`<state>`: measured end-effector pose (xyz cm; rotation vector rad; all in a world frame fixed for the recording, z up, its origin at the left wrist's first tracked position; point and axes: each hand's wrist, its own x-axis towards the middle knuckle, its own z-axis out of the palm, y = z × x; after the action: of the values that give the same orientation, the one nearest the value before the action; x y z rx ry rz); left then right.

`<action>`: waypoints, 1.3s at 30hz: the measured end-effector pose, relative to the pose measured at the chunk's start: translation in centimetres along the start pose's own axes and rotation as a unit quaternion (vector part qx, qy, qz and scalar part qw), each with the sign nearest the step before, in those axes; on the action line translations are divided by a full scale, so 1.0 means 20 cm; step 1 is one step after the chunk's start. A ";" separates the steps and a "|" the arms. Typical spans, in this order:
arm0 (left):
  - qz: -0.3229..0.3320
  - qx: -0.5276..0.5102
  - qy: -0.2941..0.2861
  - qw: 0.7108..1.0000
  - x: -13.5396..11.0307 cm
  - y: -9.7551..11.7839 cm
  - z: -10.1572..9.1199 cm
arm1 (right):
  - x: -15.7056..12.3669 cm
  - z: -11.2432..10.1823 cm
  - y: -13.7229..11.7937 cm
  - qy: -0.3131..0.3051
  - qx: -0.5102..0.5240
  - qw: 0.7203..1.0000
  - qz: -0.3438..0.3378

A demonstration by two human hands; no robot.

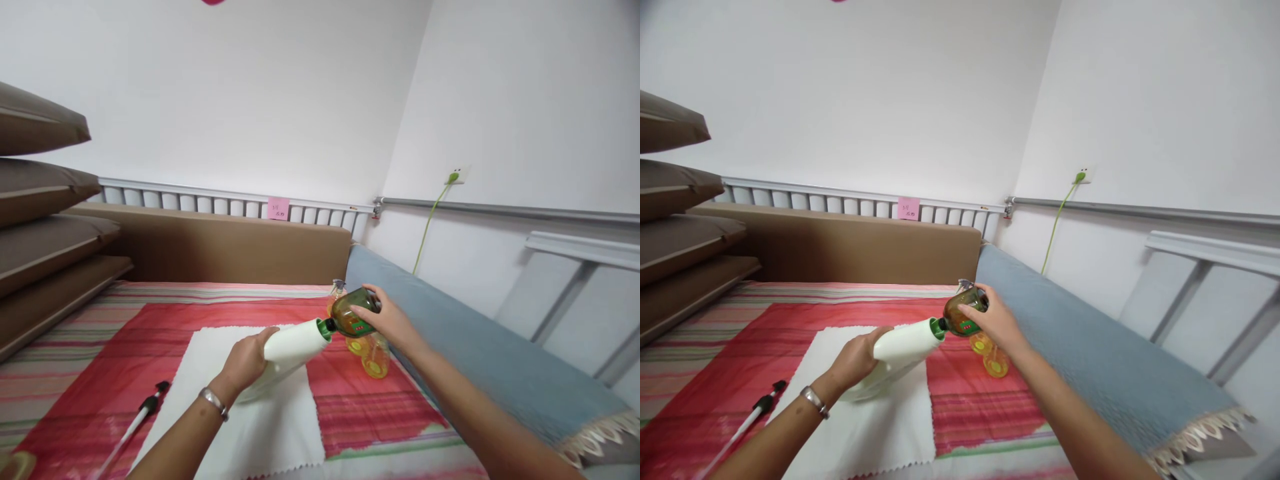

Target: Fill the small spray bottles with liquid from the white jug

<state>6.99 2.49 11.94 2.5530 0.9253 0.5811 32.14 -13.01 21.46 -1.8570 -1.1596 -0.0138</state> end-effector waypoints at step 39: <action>-0.067 -0.282 0.164 0.943 -0.16 -0.45 -0.05 | 0.09 0.43 -0.35 -0.092 0.341 0.928 0.121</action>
<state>-0.47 7.01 7.84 1.8986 0.8681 1.0766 24.52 -4.73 22.13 -1.3699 -0.8893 0.6394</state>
